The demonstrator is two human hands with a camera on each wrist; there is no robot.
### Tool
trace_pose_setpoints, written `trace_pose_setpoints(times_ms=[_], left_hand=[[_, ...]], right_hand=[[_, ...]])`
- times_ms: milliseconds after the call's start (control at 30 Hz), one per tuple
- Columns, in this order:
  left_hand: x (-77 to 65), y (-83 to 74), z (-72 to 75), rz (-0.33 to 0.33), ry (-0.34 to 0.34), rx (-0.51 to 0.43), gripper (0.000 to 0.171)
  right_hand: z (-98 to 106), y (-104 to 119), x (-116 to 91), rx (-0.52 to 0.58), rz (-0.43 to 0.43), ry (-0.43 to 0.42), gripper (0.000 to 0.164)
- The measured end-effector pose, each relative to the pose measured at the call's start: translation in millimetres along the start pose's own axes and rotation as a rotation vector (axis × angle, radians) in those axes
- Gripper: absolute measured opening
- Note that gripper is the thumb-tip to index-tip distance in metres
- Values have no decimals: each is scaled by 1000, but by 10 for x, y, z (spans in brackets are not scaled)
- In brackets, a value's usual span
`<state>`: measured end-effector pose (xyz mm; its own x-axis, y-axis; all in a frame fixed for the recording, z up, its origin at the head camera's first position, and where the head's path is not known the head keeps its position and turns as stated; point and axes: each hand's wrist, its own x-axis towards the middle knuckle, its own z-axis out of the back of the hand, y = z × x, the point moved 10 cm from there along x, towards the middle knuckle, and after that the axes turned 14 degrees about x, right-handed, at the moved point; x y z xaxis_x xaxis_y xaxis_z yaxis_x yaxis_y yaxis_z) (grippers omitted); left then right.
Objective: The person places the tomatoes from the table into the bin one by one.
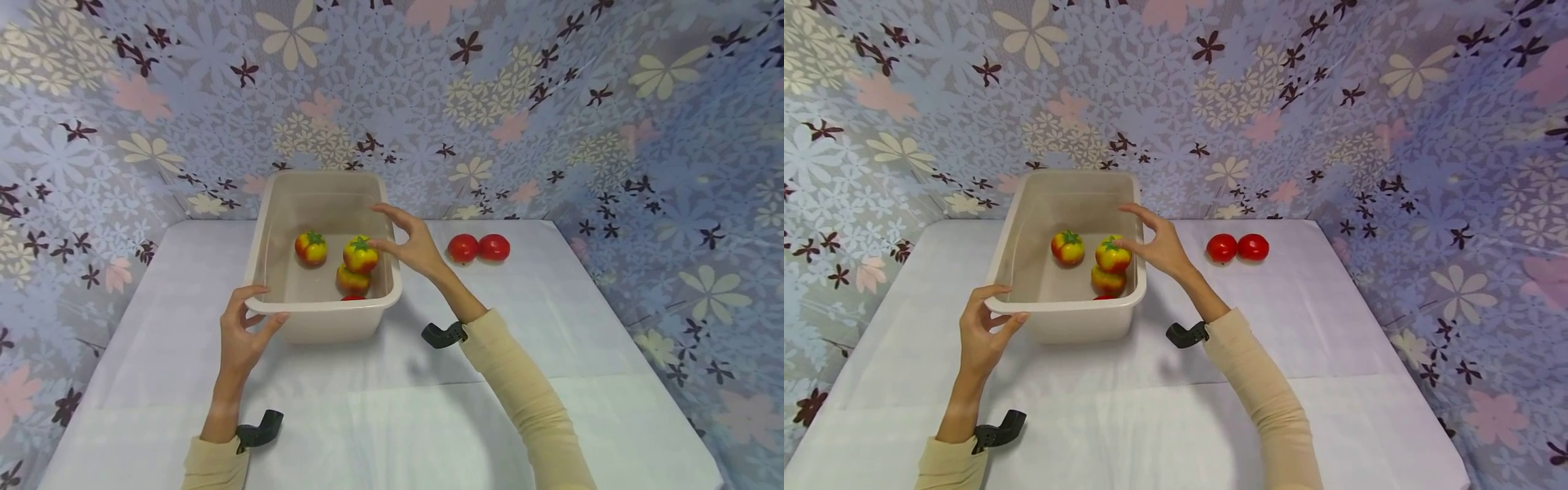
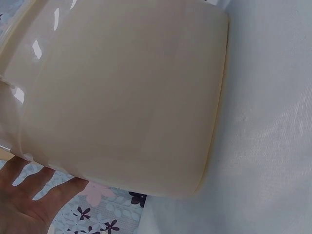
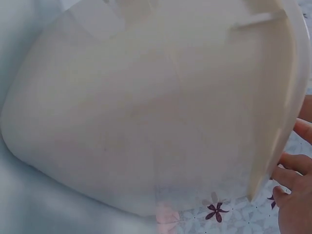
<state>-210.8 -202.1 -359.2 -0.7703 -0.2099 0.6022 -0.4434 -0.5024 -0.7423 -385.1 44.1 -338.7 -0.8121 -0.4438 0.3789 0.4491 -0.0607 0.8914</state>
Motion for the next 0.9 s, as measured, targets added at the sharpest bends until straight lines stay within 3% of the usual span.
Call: trace_pose_setpoints(times_ms=[233, 433, 633, 900], left_hand=[[-9, 33, -11, 18, 3, 10, 47], [-11, 34, -10, 18, 1, 8, 47], [-21, 44, -3, 17, -2, 6, 48], [-28, 39, -9, -1, 1, -5, 49]], right_hand=[[99, -1, -35, -9, 15, -22, 59], [194, -66, -54, -33, -33, -59, 60], [382, -128, -83, -12, -57, -110, 59], [669, 0, -238, 43, -57, -195, 56]])
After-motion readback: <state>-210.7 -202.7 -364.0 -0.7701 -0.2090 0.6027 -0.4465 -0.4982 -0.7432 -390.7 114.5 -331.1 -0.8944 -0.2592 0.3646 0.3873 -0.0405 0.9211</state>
